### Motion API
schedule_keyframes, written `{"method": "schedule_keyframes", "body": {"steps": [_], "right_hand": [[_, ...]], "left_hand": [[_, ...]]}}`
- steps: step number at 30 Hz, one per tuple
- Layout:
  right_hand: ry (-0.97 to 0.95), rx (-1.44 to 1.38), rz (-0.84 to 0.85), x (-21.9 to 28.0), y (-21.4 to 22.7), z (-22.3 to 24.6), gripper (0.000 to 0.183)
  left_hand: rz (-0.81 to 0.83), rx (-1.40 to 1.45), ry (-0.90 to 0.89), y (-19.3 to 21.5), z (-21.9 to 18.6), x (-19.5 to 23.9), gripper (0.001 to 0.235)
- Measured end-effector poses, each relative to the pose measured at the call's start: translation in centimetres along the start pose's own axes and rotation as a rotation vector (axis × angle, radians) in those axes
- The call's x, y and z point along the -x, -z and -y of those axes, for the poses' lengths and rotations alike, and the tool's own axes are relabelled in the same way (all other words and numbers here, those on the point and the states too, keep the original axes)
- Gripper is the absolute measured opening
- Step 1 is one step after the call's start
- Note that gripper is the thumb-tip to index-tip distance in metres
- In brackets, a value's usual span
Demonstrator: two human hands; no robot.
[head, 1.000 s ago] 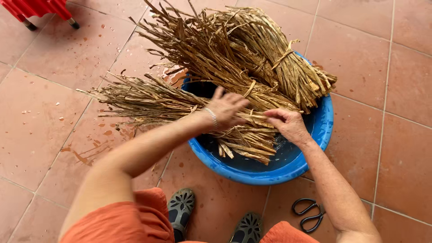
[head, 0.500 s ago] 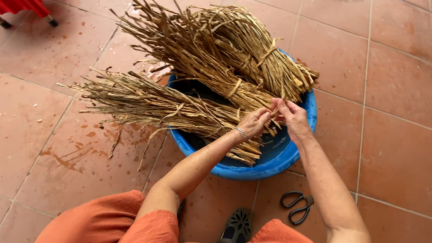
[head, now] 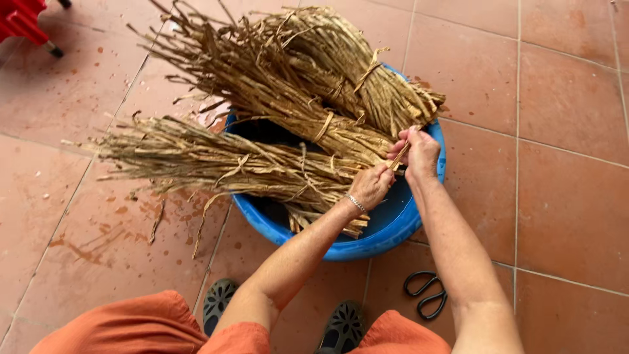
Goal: The person repeatedly submerges bundles of dried plant material into a blue basin of water, then lifts them out and places them on the tiled floor. The person also unties and reties some bundles while handling them in the water.
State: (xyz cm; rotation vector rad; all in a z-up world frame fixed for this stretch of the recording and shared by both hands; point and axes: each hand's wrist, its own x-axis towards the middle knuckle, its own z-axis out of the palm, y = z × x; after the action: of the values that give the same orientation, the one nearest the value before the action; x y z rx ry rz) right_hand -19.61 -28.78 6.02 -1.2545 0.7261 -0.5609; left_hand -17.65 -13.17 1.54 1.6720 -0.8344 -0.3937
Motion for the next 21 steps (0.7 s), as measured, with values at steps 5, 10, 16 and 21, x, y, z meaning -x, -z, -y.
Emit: {"method": "schedule_keyframes", "body": {"steps": [5, 10, 16, 21], "right_hand": [[0.026, 0.004, -0.1, -2.8, 2.4, -2.2, 0.034], [0.041, -0.012, -0.346, -5.8, 5.0, -2.0, 0.032], [0.094, -0.121, -0.533, -8.4, 11.8, -1.8, 0.027], [0.113, -0.179, -0.6, -9.1, 17.3, -1.7, 0.025]], "left_hand": [[0.053, 0.0, 0.081, -0.2, 0.1, 2.0, 0.031], [0.108, -0.02, -0.033, 0.3, 0.2, 4.0, 0.029], [0.199, -0.115, -0.107, 2.5, 1.6, 7.9, 0.027], [0.289, -0.14, -0.009, 6.8, 2.0, 10.9, 0.023]]}}
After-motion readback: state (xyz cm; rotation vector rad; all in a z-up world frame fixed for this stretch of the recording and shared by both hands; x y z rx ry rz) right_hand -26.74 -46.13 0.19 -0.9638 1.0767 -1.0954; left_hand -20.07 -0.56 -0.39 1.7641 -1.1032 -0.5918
